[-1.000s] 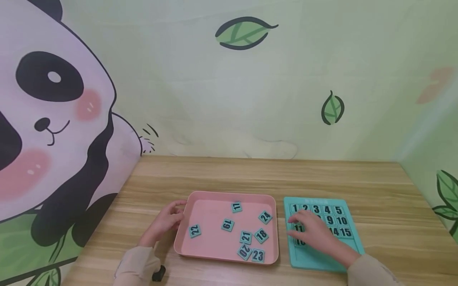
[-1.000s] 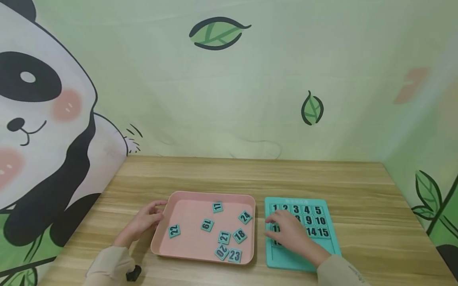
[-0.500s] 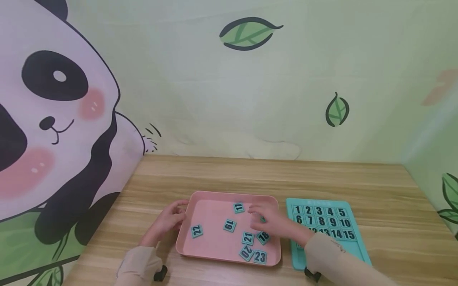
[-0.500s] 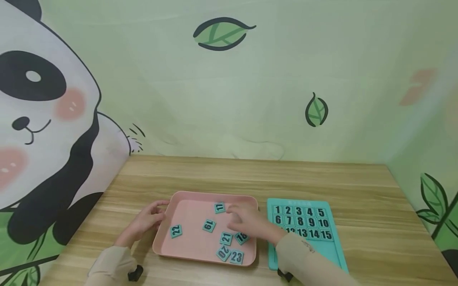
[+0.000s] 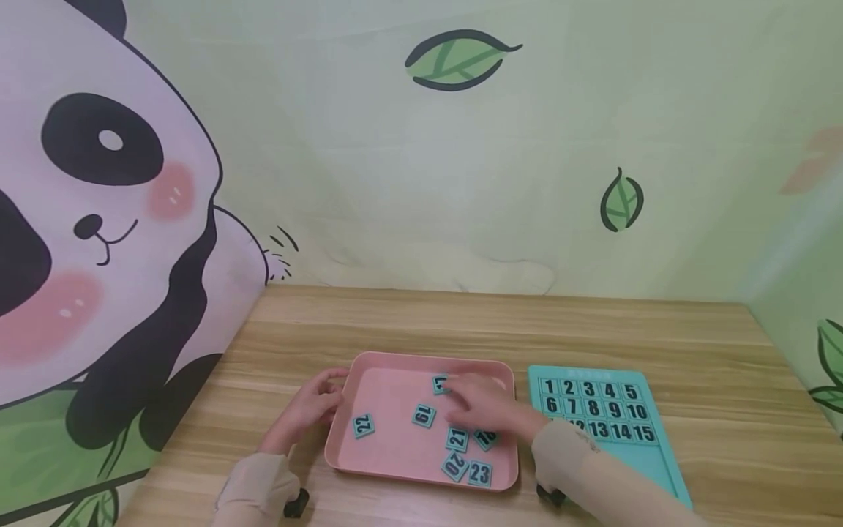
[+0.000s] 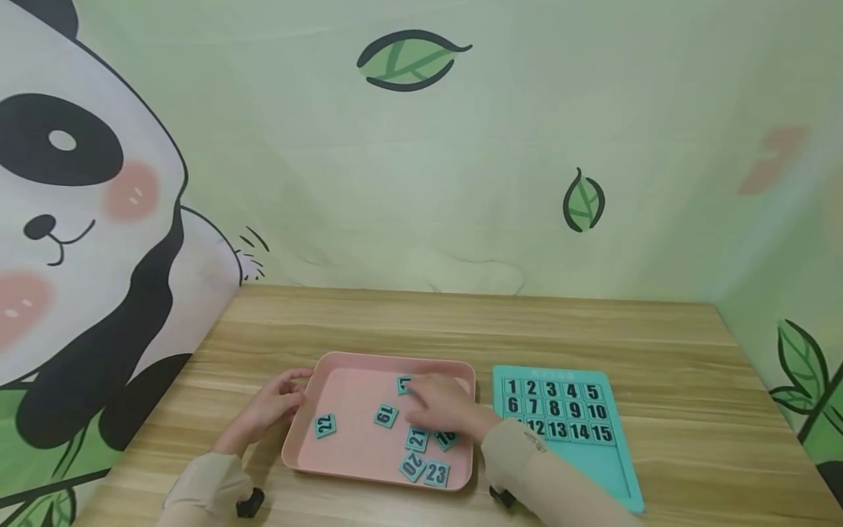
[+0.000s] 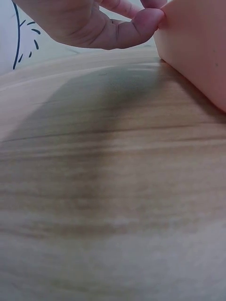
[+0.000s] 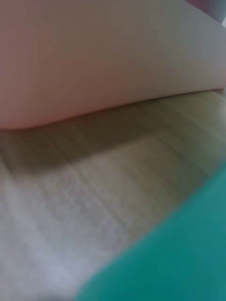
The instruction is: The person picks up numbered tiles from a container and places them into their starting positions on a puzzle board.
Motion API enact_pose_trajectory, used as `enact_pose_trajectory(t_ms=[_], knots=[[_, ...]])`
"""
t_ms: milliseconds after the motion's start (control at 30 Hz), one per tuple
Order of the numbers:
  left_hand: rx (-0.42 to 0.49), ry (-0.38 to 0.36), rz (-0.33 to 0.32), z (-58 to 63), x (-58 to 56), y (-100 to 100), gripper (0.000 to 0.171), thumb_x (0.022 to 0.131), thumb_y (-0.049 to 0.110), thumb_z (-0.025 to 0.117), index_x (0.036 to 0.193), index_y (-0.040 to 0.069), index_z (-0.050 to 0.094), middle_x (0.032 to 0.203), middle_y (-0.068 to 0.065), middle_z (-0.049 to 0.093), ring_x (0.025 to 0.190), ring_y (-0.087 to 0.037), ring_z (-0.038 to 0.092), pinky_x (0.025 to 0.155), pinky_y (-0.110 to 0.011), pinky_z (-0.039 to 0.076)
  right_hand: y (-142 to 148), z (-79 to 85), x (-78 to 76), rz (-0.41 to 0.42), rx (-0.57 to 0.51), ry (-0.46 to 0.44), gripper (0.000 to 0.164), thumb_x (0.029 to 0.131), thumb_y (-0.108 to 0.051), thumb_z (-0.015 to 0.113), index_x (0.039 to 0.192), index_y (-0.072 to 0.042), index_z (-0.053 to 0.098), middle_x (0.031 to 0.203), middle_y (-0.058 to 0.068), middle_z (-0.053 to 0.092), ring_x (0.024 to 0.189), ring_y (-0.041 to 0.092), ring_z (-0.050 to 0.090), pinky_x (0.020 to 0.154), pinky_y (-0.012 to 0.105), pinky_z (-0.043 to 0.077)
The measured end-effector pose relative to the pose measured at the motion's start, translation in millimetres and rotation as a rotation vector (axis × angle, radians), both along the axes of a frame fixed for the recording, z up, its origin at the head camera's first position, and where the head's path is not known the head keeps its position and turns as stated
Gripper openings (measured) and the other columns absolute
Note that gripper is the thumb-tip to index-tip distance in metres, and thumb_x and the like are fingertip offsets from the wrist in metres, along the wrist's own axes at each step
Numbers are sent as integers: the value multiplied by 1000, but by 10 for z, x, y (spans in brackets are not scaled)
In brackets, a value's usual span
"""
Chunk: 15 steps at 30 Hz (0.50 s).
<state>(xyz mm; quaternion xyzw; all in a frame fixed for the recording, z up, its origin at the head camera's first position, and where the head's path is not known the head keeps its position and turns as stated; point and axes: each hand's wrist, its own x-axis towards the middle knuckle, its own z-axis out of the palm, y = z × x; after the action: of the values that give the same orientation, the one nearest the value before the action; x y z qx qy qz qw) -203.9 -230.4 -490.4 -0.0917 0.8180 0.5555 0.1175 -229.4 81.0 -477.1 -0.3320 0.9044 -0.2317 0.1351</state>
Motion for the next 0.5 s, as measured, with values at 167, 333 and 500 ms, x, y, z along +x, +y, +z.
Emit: enact_pose_trajectory(t_ms=[167, 333, 500], knots=[[-7, 1, -13, 7, -3, -5, 43, 81, 0, 48, 123, 7, 45, 87, -10, 48, 61, -15, 48, 52, -25, 42, -8, 18, 7, -8, -40, 22, 40, 80, -28, 60, 117, -13, 55, 93, -3, 62, 72, 2, 53, 71, 22, 46], [-16, -1, -17, 6, -7, -8, 42, 82, 0, 48, 123, 7, 45, 86, -10, 49, 59, -14, 46, 51, -24, 40, -19, 34, 27, -54, -67, 21, 35, 78, -16, 61, 113, -11, 59, 95, -2, 62, 77, 6, 51, 71, 22, 45], [-17, 10, -32, 12, 2, 0, 42, 82, 0, 48, 124, 5, 43, 86, -10, 48, 59, -13, 46, 51, -23, 40, -52, 19, 33, -93, -21, 60, 41, 77, -11, 59, 118, -13, 56, 119, 3, 54, 105, 17, 48, 91, 36, 41]])
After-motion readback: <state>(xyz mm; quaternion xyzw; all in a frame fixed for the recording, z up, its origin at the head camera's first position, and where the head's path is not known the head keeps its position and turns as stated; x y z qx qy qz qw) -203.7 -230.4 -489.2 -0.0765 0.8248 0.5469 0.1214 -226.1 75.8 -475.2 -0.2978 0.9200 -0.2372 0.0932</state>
